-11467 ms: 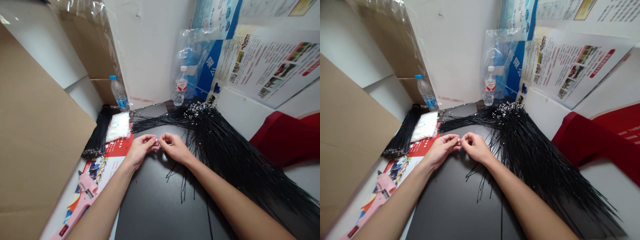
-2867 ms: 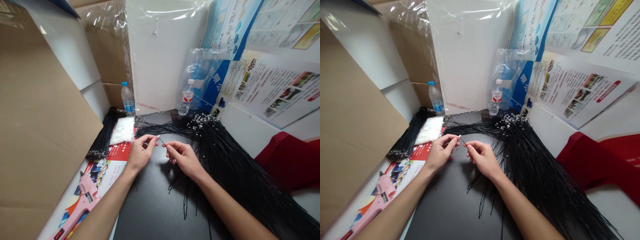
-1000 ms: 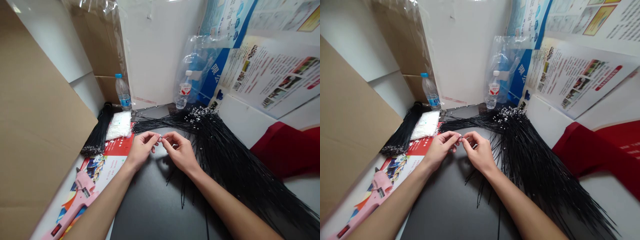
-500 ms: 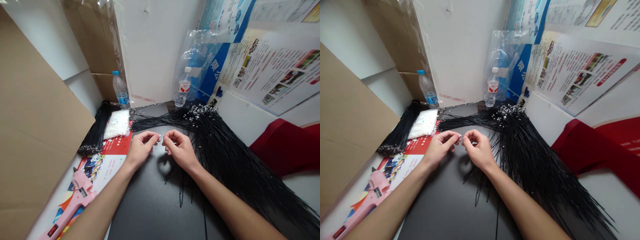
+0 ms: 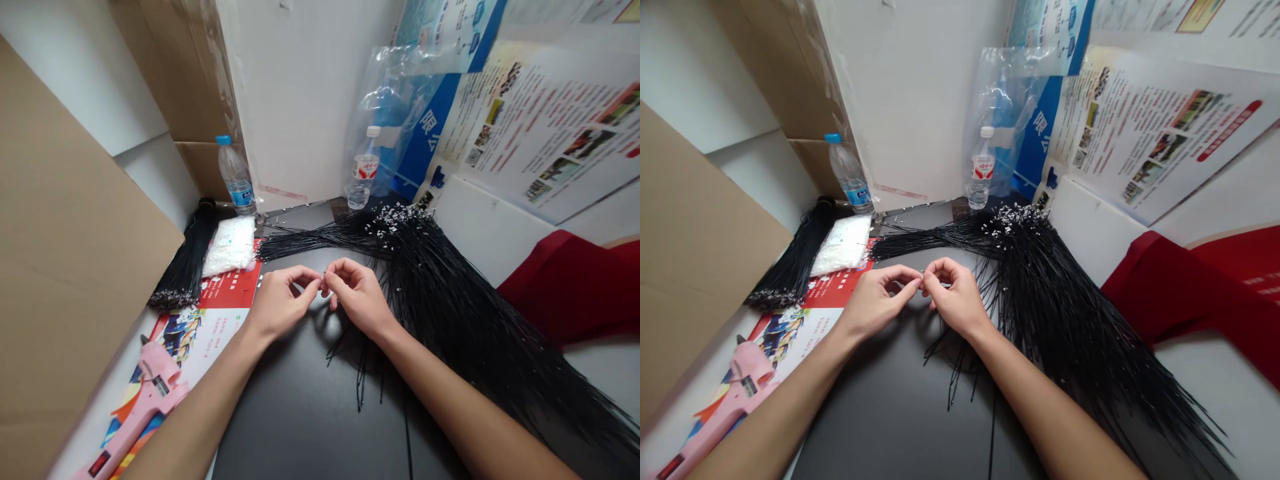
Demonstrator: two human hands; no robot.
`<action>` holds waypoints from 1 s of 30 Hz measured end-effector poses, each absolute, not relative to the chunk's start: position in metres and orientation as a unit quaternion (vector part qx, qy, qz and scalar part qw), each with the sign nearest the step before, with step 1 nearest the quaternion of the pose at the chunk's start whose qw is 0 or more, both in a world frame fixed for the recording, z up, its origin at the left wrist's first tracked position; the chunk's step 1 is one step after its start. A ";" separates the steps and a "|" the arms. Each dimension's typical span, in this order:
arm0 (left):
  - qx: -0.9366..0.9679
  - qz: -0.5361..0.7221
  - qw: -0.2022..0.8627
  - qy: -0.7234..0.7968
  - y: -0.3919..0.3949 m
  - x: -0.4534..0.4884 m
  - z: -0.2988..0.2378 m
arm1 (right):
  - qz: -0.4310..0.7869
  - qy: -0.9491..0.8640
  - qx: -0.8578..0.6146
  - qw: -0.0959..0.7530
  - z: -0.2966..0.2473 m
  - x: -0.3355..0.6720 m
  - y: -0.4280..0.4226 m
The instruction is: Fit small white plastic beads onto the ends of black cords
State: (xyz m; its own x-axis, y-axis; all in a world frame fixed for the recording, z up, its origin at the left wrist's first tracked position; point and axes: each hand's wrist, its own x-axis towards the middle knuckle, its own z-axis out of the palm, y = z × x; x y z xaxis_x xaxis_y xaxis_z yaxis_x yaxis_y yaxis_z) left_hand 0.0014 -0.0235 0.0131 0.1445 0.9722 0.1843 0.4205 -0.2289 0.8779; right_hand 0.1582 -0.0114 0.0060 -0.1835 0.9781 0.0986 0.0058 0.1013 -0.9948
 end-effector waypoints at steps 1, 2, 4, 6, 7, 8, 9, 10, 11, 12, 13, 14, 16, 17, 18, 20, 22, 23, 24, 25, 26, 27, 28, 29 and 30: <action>0.674 0.397 0.345 0.518 -0.024 0.001 0.014 | 0.514 -0.574 -0.432 0.469 0.006 0.158 -0.012; 0.670 0.395 0.354 0.519 -0.023 0.001 0.014 | 0.514 -0.576 -0.433 0.466 0.006 0.159 -0.012; 0.641 0.404 0.403 0.513 -0.022 0.001 0.015 | 0.519 -0.580 -0.432 0.456 0.008 0.160 -0.012; 0.583 0.417 0.495 0.491 -0.019 -0.001 0.014 | 0.525 -0.586 -0.424 0.448 0.012 0.162 -0.012; 0.548 0.418 0.548 0.474 -0.017 -0.002 0.013 | 0.526 -0.591 -0.419 0.446 0.014 0.164 -0.012; 0.515 0.416 0.595 0.456 -0.016 -0.003 0.012 | 0.525 -0.598 -0.413 0.444 0.015 0.165 -0.012; 0.485 0.410 0.635 0.440 -0.015 -0.004 0.011 | 0.522 -0.605 -0.408 0.442 0.017 0.166 -0.012; 0.460 0.404 0.665 0.426 -0.014 -0.005 0.010 | 0.518 -0.613 -0.404 0.440 0.018 0.167 -0.012; 0.440 0.401 0.687 0.417 -0.013 -0.006 0.008 | 0.513 -0.620 -0.402 0.437 0.018 0.167 -0.012; 0.423 0.402 0.701 0.410 -0.013 -0.007 0.008 | 0.509 -0.625 -0.402 0.433 0.018 0.168 -0.012; 0.409 0.404 0.711 0.405 -0.012 -0.007 0.007 | 0.506 -0.629 -0.405 0.429 0.017 0.168 -0.012; 0.398 0.405 0.719 0.402 -0.013 -0.007 0.007 | 0.503 -0.632 -0.409 0.424 0.016 0.168 -0.012; 0.384 0.404 0.728 0.400 -0.013 -0.007 0.007 | 0.499 -0.635 -0.418 0.416 0.015 0.168 -0.012; 0.381 0.402 0.730 0.400 -0.013 -0.006 0.007 | 0.498 -0.636 -0.421 0.413 0.015 0.168 -0.011; 0.380 0.400 0.732 0.399 -0.013 -0.006 0.007 | 0.497 -0.637 -0.423 0.410 0.015 0.168 -0.011; 0.378 0.399 0.736 0.394 -0.013 -0.006 0.007 | 0.497 -0.639 -0.423 0.408 0.016 0.168 -0.011; 0.379 0.401 0.737 0.390 -0.013 -0.006 0.006 | 0.497 -0.639 -0.423 0.407 0.016 0.169 -0.012; 0.379 0.402 0.737 0.389 -0.013 -0.006 0.006 | 0.497 -0.639 -0.423 0.407 0.016 0.169 -0.012; 0.380 0.404 0.734 0.391 -0.013 -0.006 0.006 | 0.497 -0.639 -0.424 0.407 0.016 0.168 -0.011; 0.382 0.406 0.731 0.394 -0.013 -0.006 0.006 | 0.497 -0.638 -0.425 0.407 0.016 0.168 -0.011; 0.385 0.407 0.727 0.398 -0.013 -0.006 0.006 | 0.497 -0.637 -0.427 0.407 0.016 0.168 -0.011; 0.388 0.408 0.722 0.402 -0.013 -0.006 0.006 | 0.498 -0.636 -0.428 0.406 0.016 0.168 -0.011; 0.392 0.409 0.718 0.404 -0.014 -0.006 0.006 | 0.498 -0.635 -0.429 0.406 0.016 0.168 -0.011; 0.397 0.409 0.714 0.406 -0.014 -0.006 0.006 | 0.497 -0.635 -0.431 0.406 0.016 0.168 -0.011; 0.402 0.409 0.712 0.407 -0.014 -0.006 0.005 | 0.497 -0.635 -0.431 0.405 0.016 0.168 -0.011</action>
State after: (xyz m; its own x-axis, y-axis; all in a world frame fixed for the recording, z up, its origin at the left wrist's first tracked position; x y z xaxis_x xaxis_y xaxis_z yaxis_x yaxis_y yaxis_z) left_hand -0.0064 -0.0137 0.0054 0.3356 0.9082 -0.2503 -0.2549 0.3433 0.9040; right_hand 0.1676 -0.0113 0.0161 -0.3005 0.9499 0.0856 0.1442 0.1340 -0.9804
